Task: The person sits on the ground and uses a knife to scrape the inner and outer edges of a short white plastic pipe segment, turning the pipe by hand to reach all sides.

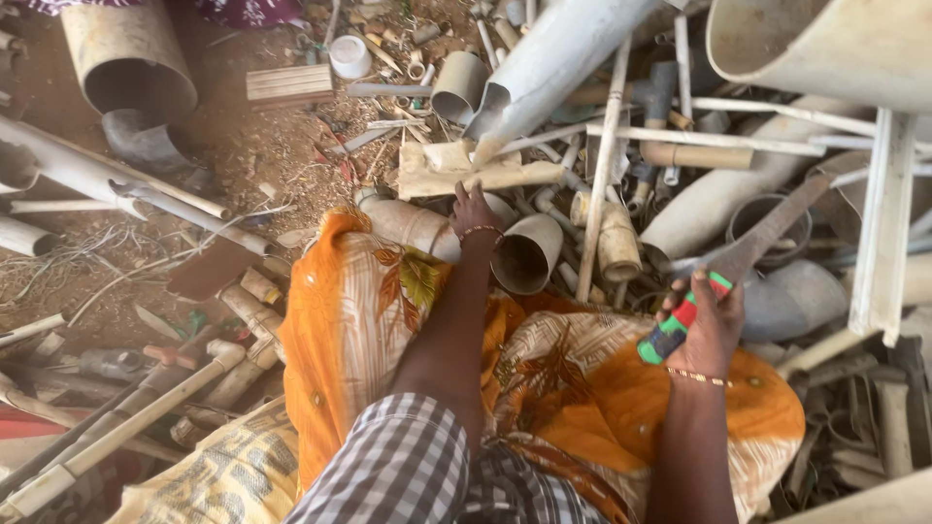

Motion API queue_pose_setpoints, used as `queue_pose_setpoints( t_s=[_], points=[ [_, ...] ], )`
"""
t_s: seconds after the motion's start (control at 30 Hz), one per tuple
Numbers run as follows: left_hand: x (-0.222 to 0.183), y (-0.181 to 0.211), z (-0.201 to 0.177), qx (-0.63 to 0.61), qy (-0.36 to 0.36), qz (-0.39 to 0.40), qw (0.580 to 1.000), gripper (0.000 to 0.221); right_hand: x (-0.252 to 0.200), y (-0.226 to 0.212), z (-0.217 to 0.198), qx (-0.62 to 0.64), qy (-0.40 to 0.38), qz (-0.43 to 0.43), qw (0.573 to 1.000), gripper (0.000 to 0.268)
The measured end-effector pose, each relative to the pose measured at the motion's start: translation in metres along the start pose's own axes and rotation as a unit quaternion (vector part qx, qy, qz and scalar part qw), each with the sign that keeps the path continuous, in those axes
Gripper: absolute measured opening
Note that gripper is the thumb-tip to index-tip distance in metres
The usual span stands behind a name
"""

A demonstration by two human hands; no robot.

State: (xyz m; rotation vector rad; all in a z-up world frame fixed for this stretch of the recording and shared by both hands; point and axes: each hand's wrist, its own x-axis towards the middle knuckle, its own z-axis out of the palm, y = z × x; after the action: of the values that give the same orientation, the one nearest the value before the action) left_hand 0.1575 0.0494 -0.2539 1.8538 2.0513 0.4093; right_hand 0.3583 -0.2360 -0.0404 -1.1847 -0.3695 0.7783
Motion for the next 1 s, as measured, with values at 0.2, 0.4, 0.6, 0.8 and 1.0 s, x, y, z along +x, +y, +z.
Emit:
queue_pose_setpoints(
  t_s=[0.2, 0.4, 0.6, 0.8, 1.0],
  points=[
    [-0.028, 0.017, -0.042, 0.011, -0.078, 0.043, 0.996, 0.051, -0.003, -0.003, 0.002, 0.008, 0.001, -0.012, 1.000, 0.021],
    [-0.088, 0.086, -0.077, 0.289, -0.180, 0.283, 0.897, 0.101, -0.009, -0.001, 0.010, 0.022, -0.008, 0.015, 1.000, 0.021],
    [-0.132, 0.105, 0.034, 0.468, -0.130, 0.385, 0.784, 0.081, -0.014, -0.005, 0.013, -0.017, 0.016, 0.022, 0.999, 0.020],
    [-0.102, 0.060, 0.110, 0.499, -0.098, 0.279, 0.815, 0.062, -0.003, -0.011, 0.004, 0.050, 0.042, 0.016, 0.998, 0.019],
    [-0.079, 0.070, 0.117, 0.490, -0.114, 0.206, 0.839, 0.059, -0.001, -0.012, 0.000, 0.049, 0.051, 0.010, 0.997, 0.016]
  ],
)
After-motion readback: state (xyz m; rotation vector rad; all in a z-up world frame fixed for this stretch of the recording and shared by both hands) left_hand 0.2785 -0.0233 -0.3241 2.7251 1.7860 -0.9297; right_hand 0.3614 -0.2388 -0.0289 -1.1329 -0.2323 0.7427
